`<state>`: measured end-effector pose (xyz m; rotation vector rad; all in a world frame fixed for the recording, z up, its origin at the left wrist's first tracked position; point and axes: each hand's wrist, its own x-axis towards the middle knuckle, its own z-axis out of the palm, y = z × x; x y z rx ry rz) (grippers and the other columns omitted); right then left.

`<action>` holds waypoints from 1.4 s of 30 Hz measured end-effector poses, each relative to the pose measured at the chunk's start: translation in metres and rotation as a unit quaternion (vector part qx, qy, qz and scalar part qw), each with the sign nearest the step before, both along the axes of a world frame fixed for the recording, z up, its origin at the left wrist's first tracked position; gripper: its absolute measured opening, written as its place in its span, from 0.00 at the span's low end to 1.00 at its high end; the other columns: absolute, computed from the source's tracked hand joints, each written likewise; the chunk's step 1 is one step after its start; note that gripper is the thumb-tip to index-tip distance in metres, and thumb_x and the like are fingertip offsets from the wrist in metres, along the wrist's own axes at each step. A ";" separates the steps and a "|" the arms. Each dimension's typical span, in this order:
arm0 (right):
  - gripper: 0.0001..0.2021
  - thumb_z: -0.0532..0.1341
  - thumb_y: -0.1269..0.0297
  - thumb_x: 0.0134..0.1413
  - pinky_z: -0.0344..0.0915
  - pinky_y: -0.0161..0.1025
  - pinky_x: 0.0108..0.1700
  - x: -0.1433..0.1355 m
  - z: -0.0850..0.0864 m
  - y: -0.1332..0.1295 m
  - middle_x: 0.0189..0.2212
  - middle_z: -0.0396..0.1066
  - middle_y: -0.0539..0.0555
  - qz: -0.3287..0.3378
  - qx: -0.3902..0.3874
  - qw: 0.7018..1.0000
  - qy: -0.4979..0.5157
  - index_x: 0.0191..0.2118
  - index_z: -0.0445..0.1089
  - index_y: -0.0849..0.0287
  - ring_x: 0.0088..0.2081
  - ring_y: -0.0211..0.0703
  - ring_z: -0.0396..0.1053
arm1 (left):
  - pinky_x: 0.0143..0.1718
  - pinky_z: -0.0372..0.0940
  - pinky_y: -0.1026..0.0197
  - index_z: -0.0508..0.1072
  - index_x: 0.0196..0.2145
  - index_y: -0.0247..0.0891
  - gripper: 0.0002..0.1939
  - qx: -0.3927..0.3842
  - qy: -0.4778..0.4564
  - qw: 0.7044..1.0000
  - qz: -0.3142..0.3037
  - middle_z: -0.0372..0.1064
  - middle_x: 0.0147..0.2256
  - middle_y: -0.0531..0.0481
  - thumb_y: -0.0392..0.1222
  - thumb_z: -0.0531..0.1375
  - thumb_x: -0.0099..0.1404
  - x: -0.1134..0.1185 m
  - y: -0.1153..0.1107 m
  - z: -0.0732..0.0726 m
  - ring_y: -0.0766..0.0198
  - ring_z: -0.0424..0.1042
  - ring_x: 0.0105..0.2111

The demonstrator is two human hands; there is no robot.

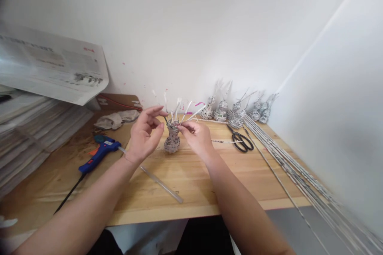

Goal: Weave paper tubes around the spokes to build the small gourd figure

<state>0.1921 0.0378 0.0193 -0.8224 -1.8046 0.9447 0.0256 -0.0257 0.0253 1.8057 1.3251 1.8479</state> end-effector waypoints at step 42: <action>0.10 0.58 0.59 0.61 0.66 0.37 0.35 -0.001 0.009 -0.021 0.30 0.78 0.52 -0.096 0.188 0.964 -0.160 0.33 0.74 0.55 0.32 0.42 0.75 | 0.33 0.63 0.64 0.75 0.32 0.37 0.08 -0.165 0.008 0.984 -0.070 0.75 0.31 0.50 0.44 0.62 0.61 -0.025 0.021 -0.006 0.64 0.70 0.31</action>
